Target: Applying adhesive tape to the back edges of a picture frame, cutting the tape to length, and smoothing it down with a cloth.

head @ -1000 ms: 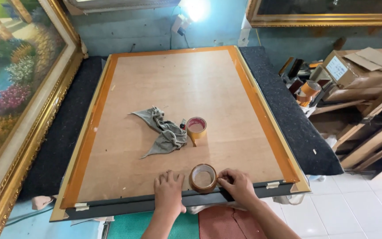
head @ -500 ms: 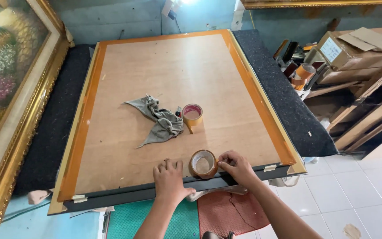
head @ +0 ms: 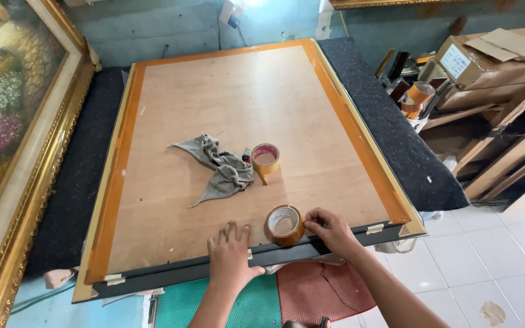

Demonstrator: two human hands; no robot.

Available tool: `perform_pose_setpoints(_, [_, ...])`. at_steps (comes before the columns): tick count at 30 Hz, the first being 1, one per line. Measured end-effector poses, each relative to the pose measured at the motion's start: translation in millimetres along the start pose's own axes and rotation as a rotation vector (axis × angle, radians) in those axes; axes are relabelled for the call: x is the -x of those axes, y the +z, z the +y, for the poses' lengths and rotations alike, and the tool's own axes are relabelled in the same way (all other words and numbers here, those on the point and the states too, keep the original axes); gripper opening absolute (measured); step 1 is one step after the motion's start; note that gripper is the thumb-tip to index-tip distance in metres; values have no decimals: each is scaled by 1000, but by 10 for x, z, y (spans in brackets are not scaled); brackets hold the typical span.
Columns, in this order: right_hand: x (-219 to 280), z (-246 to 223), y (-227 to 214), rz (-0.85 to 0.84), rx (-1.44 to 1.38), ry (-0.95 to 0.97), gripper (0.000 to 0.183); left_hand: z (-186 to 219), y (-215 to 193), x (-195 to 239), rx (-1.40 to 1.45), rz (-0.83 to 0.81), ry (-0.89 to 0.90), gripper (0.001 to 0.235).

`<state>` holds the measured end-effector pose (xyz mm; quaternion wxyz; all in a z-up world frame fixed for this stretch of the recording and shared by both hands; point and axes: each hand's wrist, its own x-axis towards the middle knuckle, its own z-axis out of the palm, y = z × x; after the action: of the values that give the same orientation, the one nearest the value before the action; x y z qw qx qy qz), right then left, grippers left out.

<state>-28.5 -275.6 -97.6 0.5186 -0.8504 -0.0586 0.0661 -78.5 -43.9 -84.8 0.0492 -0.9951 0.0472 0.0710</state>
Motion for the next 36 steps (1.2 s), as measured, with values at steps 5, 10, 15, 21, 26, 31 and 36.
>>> perform_pose_setpoints(5, [17,10,-2,11,-99,-17,5,284,-91,83,445,278,85,108])
perform_pose_setpoints(10, [223,-255,1,-13,-81,18,8,574,-277,24,676,679,379,49])
perform_pose_setpoints(15, [372,-250,-233,-99,-306,255,16,705,-430,-10,782,628,434,37])
perform_pose_setpoints(21, [467,-126,-504,-121,-403,284,19,843,-506,35,730,451,493,51])
perform_pose_setpoints(26, [474,17,-844,-69,-283,195,16,905,-467,-49,675,357,550,57])
perform_pose_setpoints(31, [412,615,-1668,252,-180,277,24,617,-270,-140,653,300,311,64])
perform_pose_setpoints(36, [470,816,-1787,204,-232,284,20,762,-428,-3,685,290,262,34])
